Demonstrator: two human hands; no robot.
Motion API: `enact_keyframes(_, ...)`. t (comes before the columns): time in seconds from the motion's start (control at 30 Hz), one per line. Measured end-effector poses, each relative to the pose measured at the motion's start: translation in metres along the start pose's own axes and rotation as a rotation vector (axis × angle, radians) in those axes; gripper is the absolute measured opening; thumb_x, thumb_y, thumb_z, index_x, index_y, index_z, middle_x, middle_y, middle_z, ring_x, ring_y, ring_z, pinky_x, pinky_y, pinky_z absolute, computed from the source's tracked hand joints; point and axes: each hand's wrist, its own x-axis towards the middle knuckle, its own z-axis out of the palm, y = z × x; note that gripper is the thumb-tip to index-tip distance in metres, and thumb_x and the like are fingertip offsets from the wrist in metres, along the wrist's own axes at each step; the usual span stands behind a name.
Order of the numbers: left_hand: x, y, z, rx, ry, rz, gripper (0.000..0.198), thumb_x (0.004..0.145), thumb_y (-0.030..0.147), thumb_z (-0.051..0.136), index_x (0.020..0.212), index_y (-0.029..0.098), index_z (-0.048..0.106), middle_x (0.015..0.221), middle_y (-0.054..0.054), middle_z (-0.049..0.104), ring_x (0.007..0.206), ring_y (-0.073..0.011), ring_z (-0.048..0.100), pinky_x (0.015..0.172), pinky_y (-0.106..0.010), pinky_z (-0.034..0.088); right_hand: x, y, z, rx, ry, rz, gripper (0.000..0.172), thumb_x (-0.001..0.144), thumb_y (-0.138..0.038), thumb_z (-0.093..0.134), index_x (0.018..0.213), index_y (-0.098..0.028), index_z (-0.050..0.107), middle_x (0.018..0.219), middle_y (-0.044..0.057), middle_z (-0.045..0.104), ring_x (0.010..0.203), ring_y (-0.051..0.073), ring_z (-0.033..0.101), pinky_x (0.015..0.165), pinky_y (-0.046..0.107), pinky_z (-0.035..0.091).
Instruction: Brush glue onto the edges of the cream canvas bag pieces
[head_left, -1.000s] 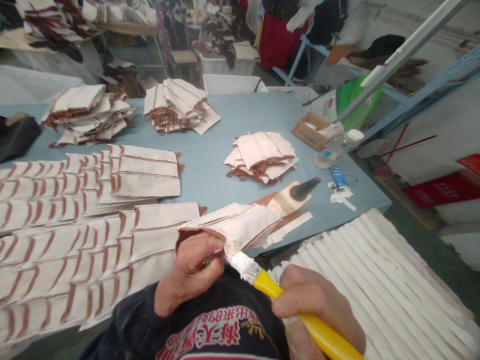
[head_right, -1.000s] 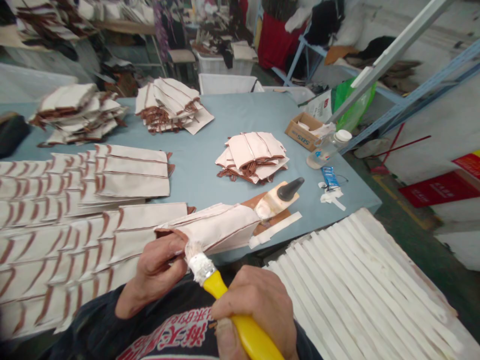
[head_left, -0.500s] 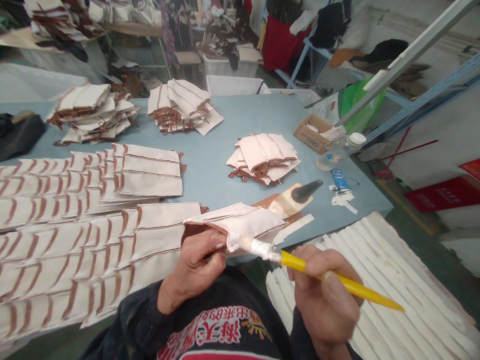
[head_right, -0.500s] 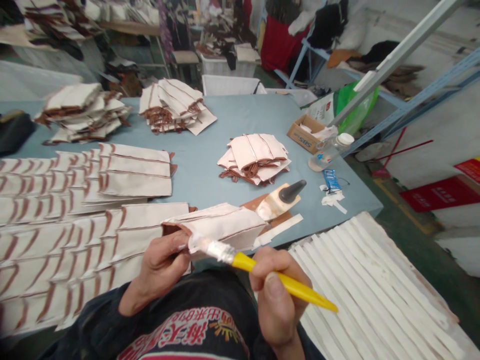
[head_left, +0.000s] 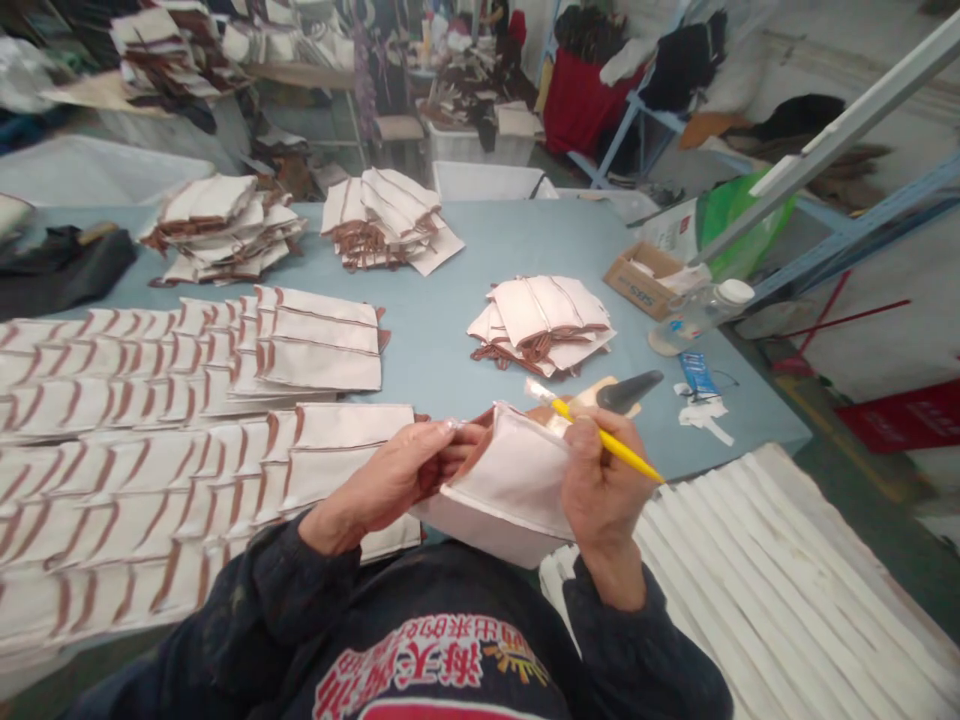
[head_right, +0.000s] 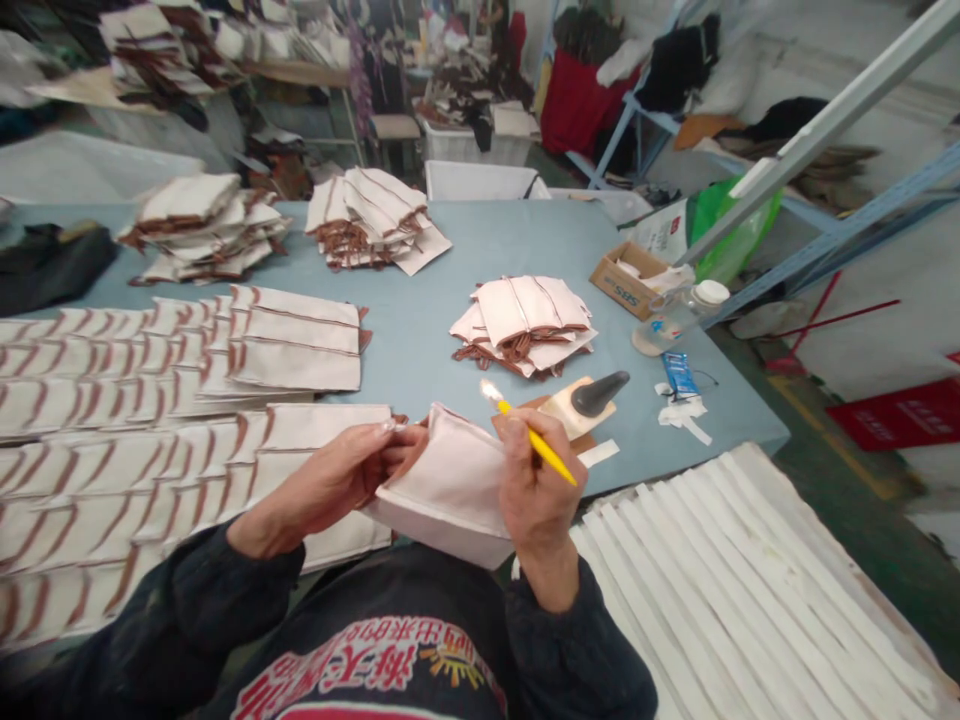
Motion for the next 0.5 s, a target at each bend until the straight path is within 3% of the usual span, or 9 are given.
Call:
enact_keyframes(0.1,-0.005,0.002,-0.016,0.166,-0.064,-0.025,0.066,0.095,0.079,0.070,0.107,0.016,0.087,0.097,-0.013,0.084,0.088,-0.0244,0.073,0.075,-0.029,0.053,0.013,0.006,-0.007,0.030,0.034,0.097,0.043,0.108,-0.057,0.063,0.096,-0.018,0.076,0.079,0.003,0.075,0.067,0.017,0.071,0.067,0.030,0.059)
enact_keyframes(0.2,-0.012,0.000,-0.020,0.485,-0.106,0.092,0.042,0.094,0.060,0.078,0.095,0.018,0.083,0.084,-0.004,0.076,0.079,-0.0205,0.065,0.071,-0.027,0.047,0.023,0.012,-0.008,0.019,0.043,0.139,0.047,0.107,-0.061,0.063,0.094,-0.017,0.075,0.074,0.002,0.072,0.063,0.017,0.068,0.063,0.030,0.056)
enact_keyframes(0.33,-0.019,-0.002,-0.006,0.692,-0.111,0.250,0.020,0.095,0.030,0.069,0.079,0.018,0.068,0.069,0.005,0.054,0.065,-0.0123,0.046,0.062,-0.024,0.036,0.022,0.020,0.004,0.010,-0.032,0.173,0.048,0.107,-0.062,0.059,0.095,-0.018,0.073,0.078,0.003,0.074,0.069,0.019,0.071,0.068,0.031,0.056)
enact_keyframes(0.5,-0.027,0.000,0.009,0.793,-0.151,0.367,0.021,0.096,0.020,0.054,0.078,0.019,0.064,0.069,0.003,0.059,0.064,-0.0124,0.049,0.063,-0.025,0.039,0.015,0.024,0.013,-0.001,-0.061,0.202,0.045,0.106,-0.060,0.059,0.096,-0.018,0.073,0.074,0.003,0.074,0.068,0.019,0.071,0.072,0.033,0.056)
